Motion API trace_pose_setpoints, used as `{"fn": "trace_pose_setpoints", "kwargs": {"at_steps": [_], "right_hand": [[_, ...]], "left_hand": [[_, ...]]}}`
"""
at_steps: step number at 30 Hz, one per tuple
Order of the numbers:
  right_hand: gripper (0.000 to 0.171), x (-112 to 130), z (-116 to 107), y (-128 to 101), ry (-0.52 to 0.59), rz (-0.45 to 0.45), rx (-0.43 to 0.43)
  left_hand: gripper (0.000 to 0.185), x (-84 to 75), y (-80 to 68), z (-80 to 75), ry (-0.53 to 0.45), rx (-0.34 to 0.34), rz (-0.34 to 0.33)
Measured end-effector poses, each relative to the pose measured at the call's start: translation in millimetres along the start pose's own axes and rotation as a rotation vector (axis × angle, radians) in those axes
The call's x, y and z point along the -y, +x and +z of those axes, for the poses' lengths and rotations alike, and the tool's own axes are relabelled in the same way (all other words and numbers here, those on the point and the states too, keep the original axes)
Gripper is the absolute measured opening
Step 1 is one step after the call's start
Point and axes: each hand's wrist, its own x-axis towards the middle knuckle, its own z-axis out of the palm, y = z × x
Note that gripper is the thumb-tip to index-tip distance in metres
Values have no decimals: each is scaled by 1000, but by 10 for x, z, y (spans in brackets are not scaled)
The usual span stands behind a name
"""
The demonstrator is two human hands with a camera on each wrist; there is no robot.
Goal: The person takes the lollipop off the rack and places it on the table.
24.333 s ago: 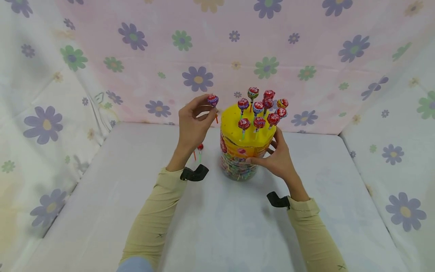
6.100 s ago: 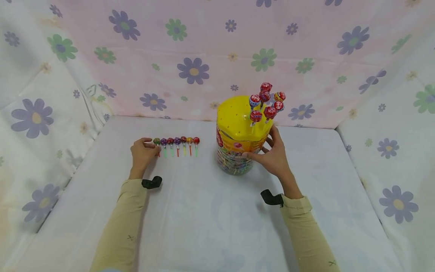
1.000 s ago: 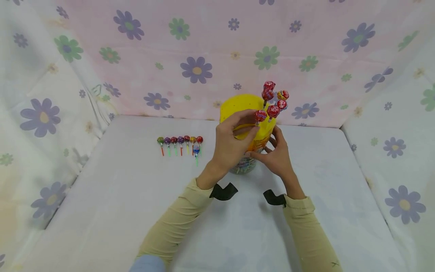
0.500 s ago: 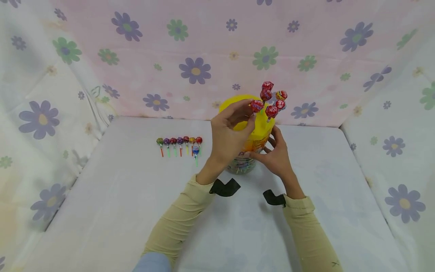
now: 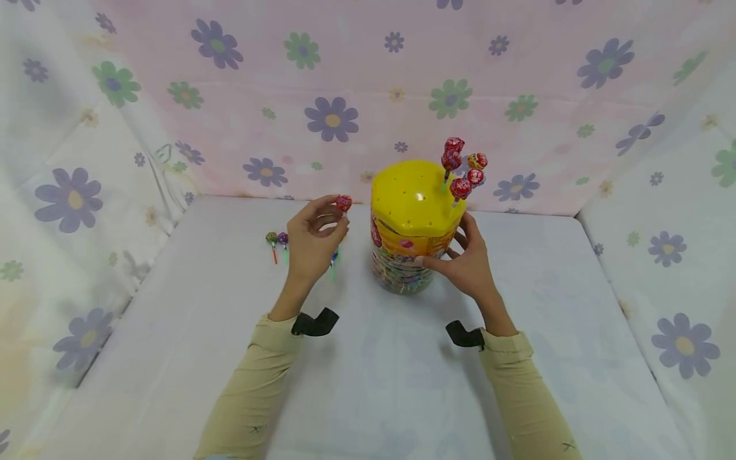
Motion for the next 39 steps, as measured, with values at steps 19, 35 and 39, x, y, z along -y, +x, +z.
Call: {"fn": "trace_pose_setpoints", "kwargs": {"at_steps": [19, 35, 39], "right_hand": [[92, -26, 16, 22, 1, 15, 0], [92, -29, 12, 7, -14, 10, -5], [92, -29, 12, 6, -5, 4, -3]], "left_hand": [[39, 908, -315, -662, 476, 72, -488], [40, 1033, -371, -634, 527, 109, -502], [41, 1005, -372, -641, 549, 119, -494]]}}
